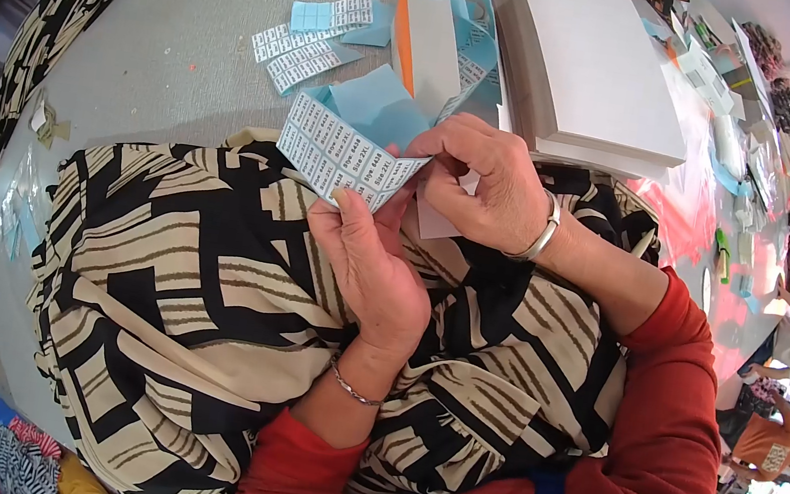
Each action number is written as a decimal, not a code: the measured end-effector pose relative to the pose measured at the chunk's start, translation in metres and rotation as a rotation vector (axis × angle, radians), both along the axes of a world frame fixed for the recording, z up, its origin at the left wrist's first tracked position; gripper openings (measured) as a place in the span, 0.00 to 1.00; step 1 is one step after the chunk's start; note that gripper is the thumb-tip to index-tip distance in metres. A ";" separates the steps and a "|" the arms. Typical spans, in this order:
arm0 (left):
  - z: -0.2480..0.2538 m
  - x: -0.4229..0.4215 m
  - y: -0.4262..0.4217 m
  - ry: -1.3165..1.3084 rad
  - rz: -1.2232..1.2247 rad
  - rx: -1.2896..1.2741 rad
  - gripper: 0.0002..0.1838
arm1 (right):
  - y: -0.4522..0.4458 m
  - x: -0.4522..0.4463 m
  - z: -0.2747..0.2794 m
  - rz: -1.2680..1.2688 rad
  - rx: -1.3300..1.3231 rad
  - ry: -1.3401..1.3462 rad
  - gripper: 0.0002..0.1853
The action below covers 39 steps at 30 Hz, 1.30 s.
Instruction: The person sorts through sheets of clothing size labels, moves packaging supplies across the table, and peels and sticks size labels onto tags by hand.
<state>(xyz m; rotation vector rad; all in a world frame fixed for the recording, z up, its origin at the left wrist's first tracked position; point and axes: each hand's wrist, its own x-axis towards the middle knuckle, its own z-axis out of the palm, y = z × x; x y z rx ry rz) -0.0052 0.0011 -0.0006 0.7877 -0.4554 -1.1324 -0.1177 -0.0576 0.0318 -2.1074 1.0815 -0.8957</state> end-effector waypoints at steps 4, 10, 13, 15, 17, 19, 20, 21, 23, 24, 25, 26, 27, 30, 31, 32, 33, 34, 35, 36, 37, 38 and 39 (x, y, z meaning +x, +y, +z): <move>0.001 -0.001 0.000 0.003 0.003 0.006 0.17 | 0.001 0.000 -0.002 0.001 -0.029 -0.025 0.14; -0.001 0.000 0.001 -0.002 -0.003 0.007 0.18 | 0.002 0.002 -0.008 -0.018 -0.067 -0.068 0.13; -0.001 0.000 0.001 0.001 -0.012 0.006 0.18 | 0.002 0.003 -0.008 -0.030 -0.068 -0.072 0.13; 0.000 0.000 0.001 -0.004 -0.011 0.001 0.17 | 0.003 0.004 -0.006 -0.038 -0.067 -0.068 0.14; -0.003 0.000 0.002 -0.003 -0.005 0.017 0.17 | 0.004 0.004 -0.006 -0.043 -0.077 -0.068 0.14; -0.003 0.000 0.002 -0.007 -0.007 0.017 0.17 | 0.003 0.004 -0.009 -0.043 -0.100 -0.072 0.14; -0.003 0.000 0.002 -0.011 -0.010 0.009 0.17 | 0.003 0.004 -0.011 -0.046 -0.107 -0.072 0.14; -0.003 0.000 0.001 -0.015 -0.011 0.001 0.17 | 0.002 0.004 -0.012 -0.047 -0.115 -0.074 0.14; -0.003 0.000 0.001 -0.020 -0.015 0.002 0.17 | 0.002 0.004 -0.012 -0.054 -0.123 -0.075 0.14; -0.004 0.000 0.001 -0.023 -0.016 0.003 0.17 | 0.003 0.004 -0.011 -0.061 -0.123 -0.075 0.14; -0.004 0.000 0.001 -0.023 -0.018 0.001 0.17 | 0.003 0.004 -0.011 -0.067 -0.122 -0.074 0.14; -0.003 0.000 0.001 -0.024 -0.021 -0.001 0.17 | 0.004 0.004 -0.011 -0.067 -0.119 -0.076 0.14; -0.003 0.000 0.001 -0.024 -0.023 -0.004 0.17 | 0.003 0.004 -0.011 -0.067 -0.117 -0.077 0.14; -0.002 0.000 0.001 -0.032 -0.019 -0.014 0.16 | 0.003 0.004 -0.012 -0.067 -0.123 -0.079 0.15; -0.001 -0.001 0.001 -0.030 -0.019 -0.014 0.16 | 0.003 0.004 -0.012 -0.068 -0.127 -0.080 0.15; 0.000 -0.001 0.001 -0.028 -0.019 -0.014 0.16 | 0.003 0.004 -0.012 -0.069 -0.135 -0.077 0.15; 0.001 -0.001 0.001 -0.025 -0.018 -0.014 0.17 | 0.003 0.004 -0.012 -0.069 -0.142 -0.074 0.15; 0.000 -0.001 0.000 -0.026 -0.019 -0.009 0.17 | 0.002 0.004 -0.012 -0.069 -0.150 -0.071 0.15; 0.000 0.000 0.001 -0.026 -0.020 -0.003 0.17 | 0.002 0.004 -0.012 -0.070 -0.153 -0.076 0.15; -0.001 0.000 0.001 -0.027 -0.021 0.003 0.17 | 0.002 0.004 -0.013 -0.070 -0.157 -0.080 0.15; -0.001 0.000 0.001 -0.029 -0.019 0.009 0.17 | 0.002 0.004 -0.014 -0.071 -0.160 -0.085 0.15; -0.002 0.000 0.001 -0.030 -0.017 0.016 0.17 | 0.002 0.004 -0.014 -0.068 -0.157 -0.087 0.15; -0.002 0.000 0.001 -0.031 -0.015 0.022 0.17 | 0.002 0.004 -0.013 -0.067 -0.153 -0.089 0.15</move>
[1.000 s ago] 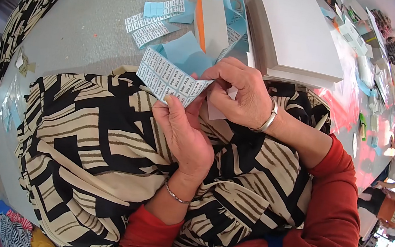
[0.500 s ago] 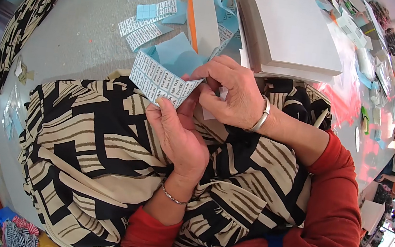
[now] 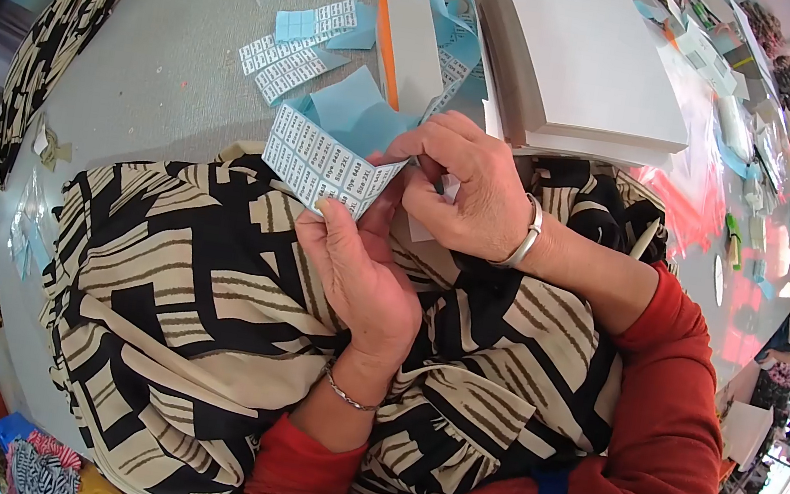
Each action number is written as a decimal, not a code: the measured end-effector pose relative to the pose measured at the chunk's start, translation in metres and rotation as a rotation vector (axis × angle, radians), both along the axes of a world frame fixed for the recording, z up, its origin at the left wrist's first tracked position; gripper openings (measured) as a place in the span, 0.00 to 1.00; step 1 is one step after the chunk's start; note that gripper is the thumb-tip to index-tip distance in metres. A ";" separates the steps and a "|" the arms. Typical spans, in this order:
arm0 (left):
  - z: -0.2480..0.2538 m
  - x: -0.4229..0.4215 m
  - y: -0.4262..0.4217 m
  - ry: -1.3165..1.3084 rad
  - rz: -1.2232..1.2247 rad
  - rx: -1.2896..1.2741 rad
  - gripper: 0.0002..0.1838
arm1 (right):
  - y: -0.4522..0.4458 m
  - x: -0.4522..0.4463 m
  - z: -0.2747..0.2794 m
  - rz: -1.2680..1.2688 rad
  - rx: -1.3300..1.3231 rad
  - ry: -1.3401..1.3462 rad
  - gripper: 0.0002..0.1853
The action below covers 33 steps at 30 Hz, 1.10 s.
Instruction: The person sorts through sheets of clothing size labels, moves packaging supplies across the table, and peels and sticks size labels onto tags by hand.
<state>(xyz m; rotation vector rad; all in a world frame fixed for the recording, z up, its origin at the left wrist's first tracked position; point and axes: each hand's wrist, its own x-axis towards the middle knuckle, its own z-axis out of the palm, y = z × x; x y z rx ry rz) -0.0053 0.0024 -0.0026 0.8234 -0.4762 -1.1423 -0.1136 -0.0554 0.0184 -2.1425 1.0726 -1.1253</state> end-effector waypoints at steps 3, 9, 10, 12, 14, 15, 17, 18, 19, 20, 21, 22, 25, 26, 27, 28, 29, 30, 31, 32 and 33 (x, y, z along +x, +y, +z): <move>0.000 0.000 0.000 -0.004 0.003 -0.007 0.17 | -0.001 0.000 -0.002 0.001 -0.006 -0.009 0.14; 0.000 0.001 0.000 -0.007 -0.015 -0.017 0.17 | -0.001 -0.001 -0.004 -0.014 -0.033 0.011 0.13; -0.001 0.001 0.000 -0.006 -0.018 -0.022 0.17 | -0.001 -0.001 -0.003 -0.022 -0.041 0.018 0.13; -0.001 0.001 -0.001 -0.005 -0.022 -0.032 0.17 | 0.000 -0.002 0.002 -0.048 -0.044 0.040 0.13; -0.001 0.000 -0.001 -0.007 -0.020 -0.034 0.18 | 0.001 -0.003 0.004 -0.084 -0.064 0.057 0.13; 0.000 0.000 -0.001 -0.008 -0.018 -0.035 0.18 | 0.001 -0.003 0.003 -0.107 -0.083 0.062 0.13; 0.001 0.000 -0.002 -0.005 -0.018 -0.040 0.18 | 0.000 -0.004 0.004 -0.146 -0.124 0.106 0.13; 0.003 0.000 -0.001 -0.002 -0.017 -0.042 0.18 | 0.001 -0.005 0.005 -0.161 -0.146 0.145 0.13; 0.004 -0.001 -0.001 -0.002 -0.019 -0.033 0.17 | 0.002 -0.007 0.006 -0.177 -0.167 0.183 0.14; 0.005 -0.001 0.000 -0.003 -0.019 -0.024 0.17 | 0.004 -0.008 0.008 -0.210 -0.149 0.227 0.13; 0.006 -0.001 0.000 -0.002 -0.020 -0.017 0.17 | 0.008 -0.009 0.012 -0.244 -0.133 0.271 0.13; 0.005 0.000 0.000 0.001 -0.020 -0.023 0.17 | 0.010 -0.011 0.016 -0.277 -0.117 0.314 0.13; 0.002 0.000 -0.002 0.010 -0.013 -0.036 0.16 | 0.014 -0.021 0.029 -0.354 -0.114 0.525 0.13; 0.001 -0.001 -0.002 0.013 -0.008 -0.037 0.16 | 0.012 -0.024 0.036 -0.386 -0.142 0.561 0.11; 0.000 -0.001 -0.003 0.015 -0.002 -0.039 0.16 | 0.008 -0.027 0.042 -0.401 -0.167 0.554 0.11; 0.000 -0.001 -0.003 0.016 -0.006 -0.038 0.16 | 0.003 -0.030 0.047 -0.415 -0.192 0.546 0.10; 0.001 -0.001 -0.002 0.017 -0.010 -0.038 0.16 | -0.004 -0.033 0.051 -0.429 -0.217 0.538 0.09; 0.001 -0.001 -0.002 0.018 -0.015 -0.039 0.16 | -0.013 -0.035 0.055 -0.451 -0.193 0.504 0.09; 0.001 -0.001 -0.002 0.020 -0.020 -0.035 0.16 | -0.025 -0.039 0.055 -0.457 -0.238 0.506 0.10; 0.001 0.000 -0.002 0.021 -0.026 -0.031 0.16 | -0.039 -0.043 0.053 -0.462 -0.283 0.509 0.11; 0.001 0.000 -0.002 0.023 -0.031 -0.026 0.16 | -0.053 -0.047 0.051 -0.467 -0.329 0.511 0.11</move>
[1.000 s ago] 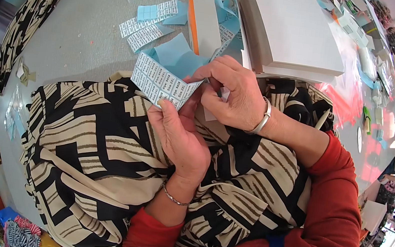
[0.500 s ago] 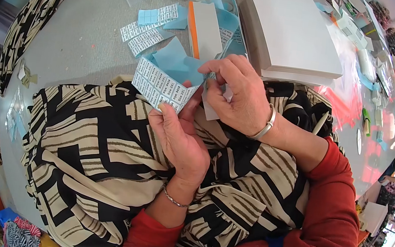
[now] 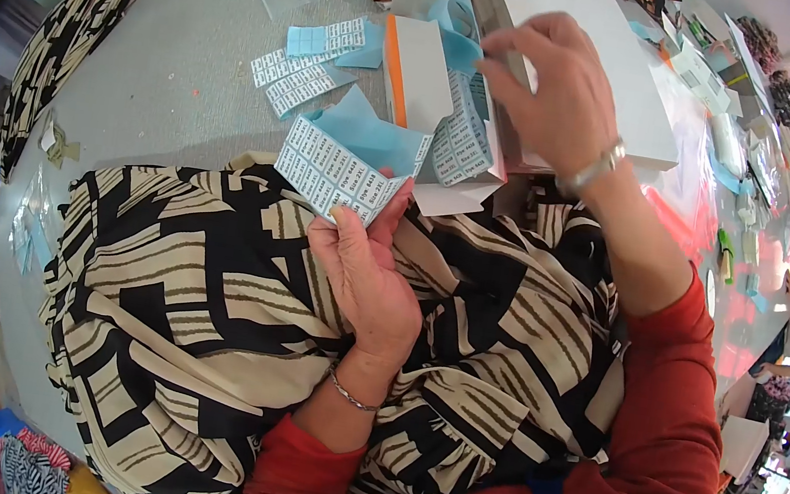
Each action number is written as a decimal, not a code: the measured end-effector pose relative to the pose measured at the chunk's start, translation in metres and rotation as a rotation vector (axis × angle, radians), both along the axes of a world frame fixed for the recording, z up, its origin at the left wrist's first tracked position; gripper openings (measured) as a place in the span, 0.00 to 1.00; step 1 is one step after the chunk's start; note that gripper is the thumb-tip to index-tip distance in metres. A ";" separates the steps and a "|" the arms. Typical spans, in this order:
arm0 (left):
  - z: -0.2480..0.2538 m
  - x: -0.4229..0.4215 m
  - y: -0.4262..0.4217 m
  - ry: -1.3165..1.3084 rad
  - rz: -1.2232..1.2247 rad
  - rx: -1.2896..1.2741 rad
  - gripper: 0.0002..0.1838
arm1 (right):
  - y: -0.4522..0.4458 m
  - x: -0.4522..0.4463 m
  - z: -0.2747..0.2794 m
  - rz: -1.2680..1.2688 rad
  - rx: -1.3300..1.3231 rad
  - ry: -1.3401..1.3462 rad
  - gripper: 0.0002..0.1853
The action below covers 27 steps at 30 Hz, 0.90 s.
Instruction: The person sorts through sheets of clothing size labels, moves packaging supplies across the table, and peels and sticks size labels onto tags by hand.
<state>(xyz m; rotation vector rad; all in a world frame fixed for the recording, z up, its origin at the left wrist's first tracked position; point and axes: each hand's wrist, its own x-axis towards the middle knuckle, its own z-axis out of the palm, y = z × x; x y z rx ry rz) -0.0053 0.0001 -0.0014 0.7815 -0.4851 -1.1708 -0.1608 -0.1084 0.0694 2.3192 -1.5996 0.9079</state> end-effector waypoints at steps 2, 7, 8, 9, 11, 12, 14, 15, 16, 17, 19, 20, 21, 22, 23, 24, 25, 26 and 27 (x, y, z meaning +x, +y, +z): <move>-0.001 0.000 0.000 0.005 -0.002 -0.011 0.16 | -0.025 0.000 -0.009 -0.071 0.063 0.033 0.13; -0.007 0.000 0.001 0.009 0.004 -0.040 0.15 | -0.066 0.009 -0.034 -0.122 0.183 0.175 0.13; -0.007 0.002 0.000 0.005 0.005 -0.046 0.14 | -0.074 0.012 -0.039 -0.127 0.149 0.152 0.13; -0.006 0.003 0.000 0.003 0.002 -0.050 0.14 | -0.078 0.015 -0.041 -0.136 0.117 0.131 0.13; -0.004 0.001 0.000 0.024 0.013 -0.036 0.14 | -0.074 0.012 -0.042 -0.115 0.049 0.093 0.13; -0.004 0.001 -0.001 0.026 0.012 -0.045 0.14 | -0.064 0.013 -0.032 -0.080 0.013 0.073 0.13; -0.005 0.002 -0.001 0.028 0.014 -0.058 0.14 | -0.039 0.014 -0.017 -0.029 0.037 0.079 0.15; -0.006 0.002 -0.001 0.031 0.025 -0.050 0.14 | -0.026 0.010 -0.011 -0.013 0.094 0.104 0.16; -0.008 0.001 -0.001 0.032 0.037 -0.044 0.15 | -0.012 0.008 -0.006 0.003 0.149 0.128 0.17; -0.010 0.001 -0.002 0.033 0.048 -0.039 0.15 | 0.003 0.007 -0.003 0.010 0.209 0.131 0.18; -0.014 0.000 -0.002 0.044 0.049 -0.052 0.15 | 0.030 0.006 0.004 0.019 0.325 0.138 0.19; -0.014 0.001 -0.003 0.049 0.049 -0.059 0.15 | 0.038 0.005 0.003 0.029 0.324 0.109 0.19; -0.013 0.000 -0.003 0.050 0.050 -0.061 0.15 | 0.044 0.004 -0.001 0.038 0.324 0.079 0.19; -0.012 0.000 -0.003 0.050 0.050 -0.062 0.15 | 0.049 0.003 -0.007 0.046 0.324 0.048 0.19; -0.010 0.000 -0.003 0.051 0.050 -0.064 0.15 | 0.052 0.003 -0.015 0.038 0.297 0.040 0.18; -0.009 0.000 -0.003 0.054 0.051 -0.060 0.15 | 0.054 0.003 -0.021 0.032 0.267 0.052 0.17; -0.009 0.000 -0.003 0.056 0.051 -0.056 0.15 | 0.055 0.004 -0.026 0.026 0.237 0.064 0.16; -0.008 0.000 -0.003 0.058 0.049 -0.053 0.15 | 0.056 0.005 -0.027 0.018 0.206 0.077 0.16; -0.007 0.000 -0.003 0.060 0.051 -0.056 0.16 | 0.058 0.008 -0.026 0.003 0.227 0.056 0.14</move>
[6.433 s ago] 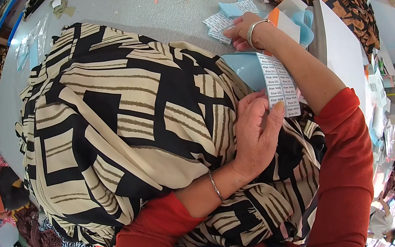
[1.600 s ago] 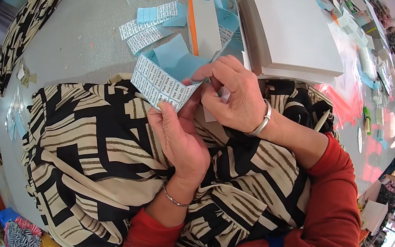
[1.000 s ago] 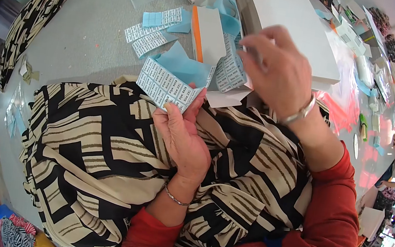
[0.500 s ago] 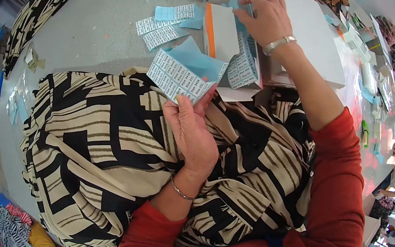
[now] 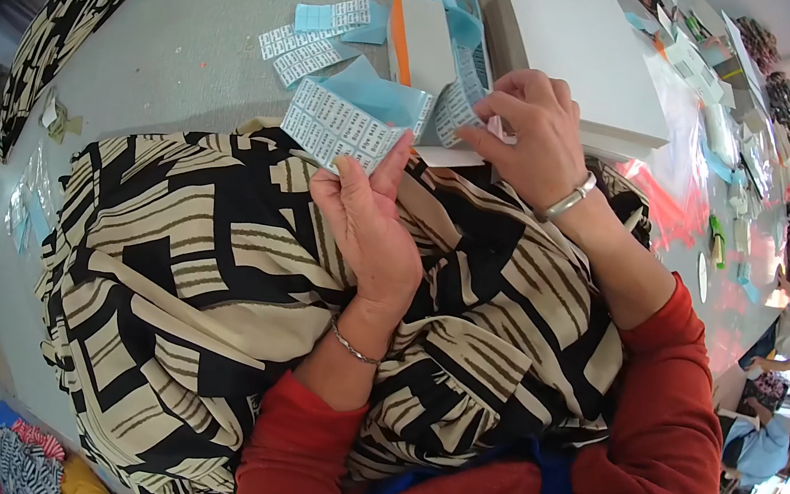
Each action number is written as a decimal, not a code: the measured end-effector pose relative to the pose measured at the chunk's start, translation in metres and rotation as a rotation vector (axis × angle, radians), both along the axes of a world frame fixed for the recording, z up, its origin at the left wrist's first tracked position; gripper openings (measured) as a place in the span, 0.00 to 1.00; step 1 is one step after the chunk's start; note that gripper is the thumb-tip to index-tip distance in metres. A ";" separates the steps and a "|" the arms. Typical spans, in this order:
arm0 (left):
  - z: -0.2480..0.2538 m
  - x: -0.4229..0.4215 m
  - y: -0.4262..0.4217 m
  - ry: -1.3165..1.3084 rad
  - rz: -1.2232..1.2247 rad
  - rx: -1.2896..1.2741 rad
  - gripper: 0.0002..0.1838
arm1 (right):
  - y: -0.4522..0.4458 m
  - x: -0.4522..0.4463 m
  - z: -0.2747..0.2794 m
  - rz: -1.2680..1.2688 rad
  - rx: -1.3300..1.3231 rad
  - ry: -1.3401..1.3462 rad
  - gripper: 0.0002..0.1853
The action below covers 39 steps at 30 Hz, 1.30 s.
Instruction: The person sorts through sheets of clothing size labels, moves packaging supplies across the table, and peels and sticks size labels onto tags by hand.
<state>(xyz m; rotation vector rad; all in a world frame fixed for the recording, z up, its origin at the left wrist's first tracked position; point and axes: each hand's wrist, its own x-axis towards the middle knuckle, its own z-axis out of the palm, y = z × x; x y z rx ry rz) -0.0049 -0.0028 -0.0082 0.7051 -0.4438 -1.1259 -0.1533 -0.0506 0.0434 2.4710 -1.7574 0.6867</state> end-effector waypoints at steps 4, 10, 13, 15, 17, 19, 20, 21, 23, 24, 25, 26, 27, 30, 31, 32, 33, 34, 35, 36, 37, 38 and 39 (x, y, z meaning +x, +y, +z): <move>0.000 0.003 -0.002 -0.007 0.008 -0.005 0.15 | -0.002 -0.018 0.017 -0.008 0.243 -0.496 0.12; -0.003 0.008 -0.006 -0.098 0.032 -0.111 0.12 | 0.026 -0.071 0.060 -0.086 0.443 -1.392 0.09; 0.010 0.004 0.001 -0.400 0.036 -0.294 0.14 | 0.043 -0.095 0.027 -0.137 0.358 -1.390 0.08; 0.016 0.006 0.010 -0.812 -0.058 -0.465 0.14 | 0.061 -0.084 0.009 -0.161 0.310 -1.359 0.12; 0.005 -0.003 0.014 -0.845 -0.217 -0.418 0.13 | 0.075 -0.081 -0.014 -0.120 0.209 -1.171 0.19; -0.002 -0.006 0.008 -1.060 -0.248 -0.405 0.13 | 0.087 -0.079 -0.016 -0.234 0.255 -0.780 0.22; 0.001 -0.008 0.005 -1.152 -0.255 -0.429 0.13 | 0.090 -0.076 -0.014 -0.205 0.230 -0.669 0.23; -0.002 -0.008 0.005 -1.235 -0.202 -0.396 0.13 | 0.091 -0.073 -0.012 -0.176 0.210 -0.556 0.25; -0.007 -0.004 0.002 -1.245 -0.175 -0.391 0.14 | 0.086 -0.071 -0.021 -0.144 0.304 -0.494 0.23; -0.006 -0.001 0.002 -1.215 -0.260 -0.376 0.14 | 0.081 -0.075 -0.043 -0.082 0.181 -0.450 0.21; -0.012 -0.001 0.002 -1.226 -0.185 -0.357 0.14 | 0.075 -0.077 -0.063 -0.013 0.059 -0.407 0.20; -0.017 -0.001 0.003 -1.174 -0.173 -0.359 0.14 | 0.073 -0.076 -0.064 -0.007 0.132 -0.440 0.13; -0.018 -0.001 0.004 -1.120 -0.163 -0.366 0.14 | 0.070 -0.076 -0.067 0.020 0.184 -0.442 0.12; -0.016 0.004 0.010 -1.122 -0.168 -0.346 0.14 | 0.058 -0.092 -0.068 0.062 0.368 -0.423 0.11; -0.013 -0.001 0.012 -1.040 -0.116 -0.367 0.14 | 0.050 -0.102 -0.069 0.059 0.467 -0.363 0.12; -0.013 -0.001 0.013 -1.041 -0.119 -0.365 0.14 | 0.040 -0.113 -0.070 0.060 0.564 -0.301 0.12; -0.015 0.002 0.013 -1.043 -0.116 -0.362 0.14 | 0.033 -0.120 -0.067 0.064 0.659 -0.238 0.12; -0.017 0.002 0.012 -1.051 -0.094 -0.362 0.14 | 0.031 -0.122 -0.051 0.013 0.750 -0.063 0.12; -0.019 0.003 0.012 -1.061 -0.072 -0.360 0.14 | 0.030 -0.123 -0.045 -0.018 0.677 0.061 0.11; -0.014 0.001 0.014 -1.072 -0.050 -0.358 0.14 | 0.030 -0.122 -0.042 -0.050 0.603 0.181 0.11; -0.009 0.001 0.016 -1.043 -0.041 -0.356 0.14 | 0.031 -0.121 -0.040 -0.087 0.528 0.299 0.11; -0.003 -0.002 0.019 -1.014 -0.033 -0.353 0.14 | 0.029 -0.119 -0.046 -0.034 0.416 0.368 0.11; 0.005 -0.006 0.024 -0.984 -0.026 -0.348 0.13 | 0.032 -0.115 -0.048 -0.018 0.346 0.312 0.11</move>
